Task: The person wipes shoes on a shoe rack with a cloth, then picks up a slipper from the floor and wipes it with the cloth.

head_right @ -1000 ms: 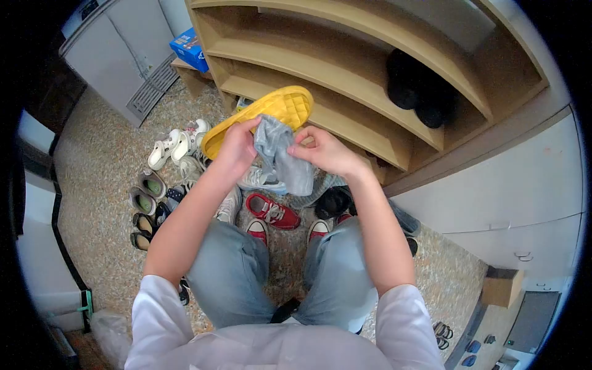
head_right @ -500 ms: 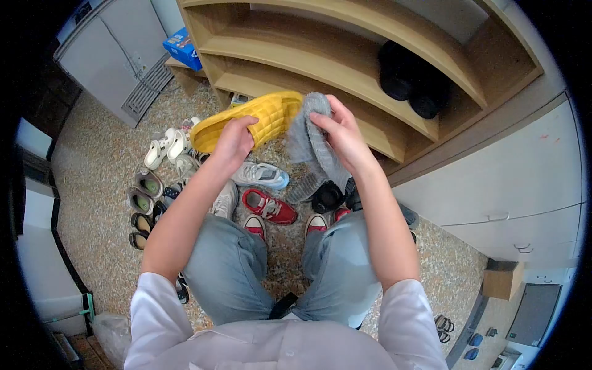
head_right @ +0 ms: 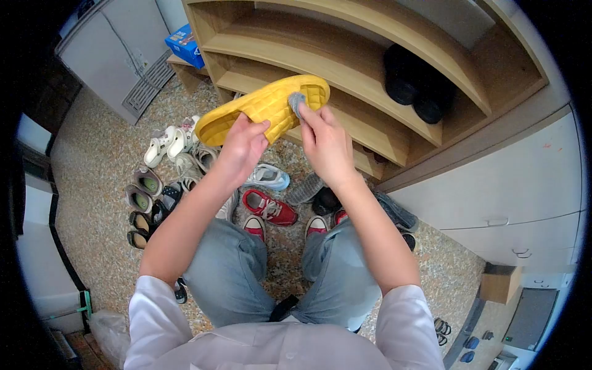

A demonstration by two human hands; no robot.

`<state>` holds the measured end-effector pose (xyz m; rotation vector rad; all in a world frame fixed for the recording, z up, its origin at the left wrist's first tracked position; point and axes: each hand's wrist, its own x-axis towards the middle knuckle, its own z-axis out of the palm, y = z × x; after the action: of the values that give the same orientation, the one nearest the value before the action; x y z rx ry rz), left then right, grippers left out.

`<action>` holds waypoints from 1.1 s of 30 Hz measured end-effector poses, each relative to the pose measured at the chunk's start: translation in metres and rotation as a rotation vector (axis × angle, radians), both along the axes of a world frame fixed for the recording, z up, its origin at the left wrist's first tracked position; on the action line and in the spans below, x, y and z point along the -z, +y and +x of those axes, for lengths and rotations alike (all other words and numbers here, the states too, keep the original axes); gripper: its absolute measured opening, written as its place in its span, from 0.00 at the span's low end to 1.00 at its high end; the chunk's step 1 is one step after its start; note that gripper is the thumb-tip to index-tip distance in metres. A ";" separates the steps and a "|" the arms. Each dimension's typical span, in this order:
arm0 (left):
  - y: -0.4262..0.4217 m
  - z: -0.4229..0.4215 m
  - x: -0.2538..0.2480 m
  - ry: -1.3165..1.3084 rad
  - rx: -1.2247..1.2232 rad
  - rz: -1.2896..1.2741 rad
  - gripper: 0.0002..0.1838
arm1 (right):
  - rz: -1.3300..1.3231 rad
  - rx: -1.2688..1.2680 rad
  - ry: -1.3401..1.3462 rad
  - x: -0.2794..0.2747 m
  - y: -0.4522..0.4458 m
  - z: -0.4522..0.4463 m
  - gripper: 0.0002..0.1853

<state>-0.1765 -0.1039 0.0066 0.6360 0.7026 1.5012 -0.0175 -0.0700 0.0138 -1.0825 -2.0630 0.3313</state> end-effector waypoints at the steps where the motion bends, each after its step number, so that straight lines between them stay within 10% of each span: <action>1: -0.001 0.001 0.000 0.003 0.007 0.045 0.25 | 0.016 0.030 -0.051 0.000 -0.001 -0.002 0.16; 33: -0.019 0.016 0.014 0.340 -0.093 0.068 0.22 | 0.084 0.019 -0.167 0.010 -0.035 -0.017 0.23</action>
<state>-0.1609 -0.1229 -0.0077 0.9344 0.9537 1.5228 -0.0341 -0.1050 0.0034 -1.1104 -2.1907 0.1476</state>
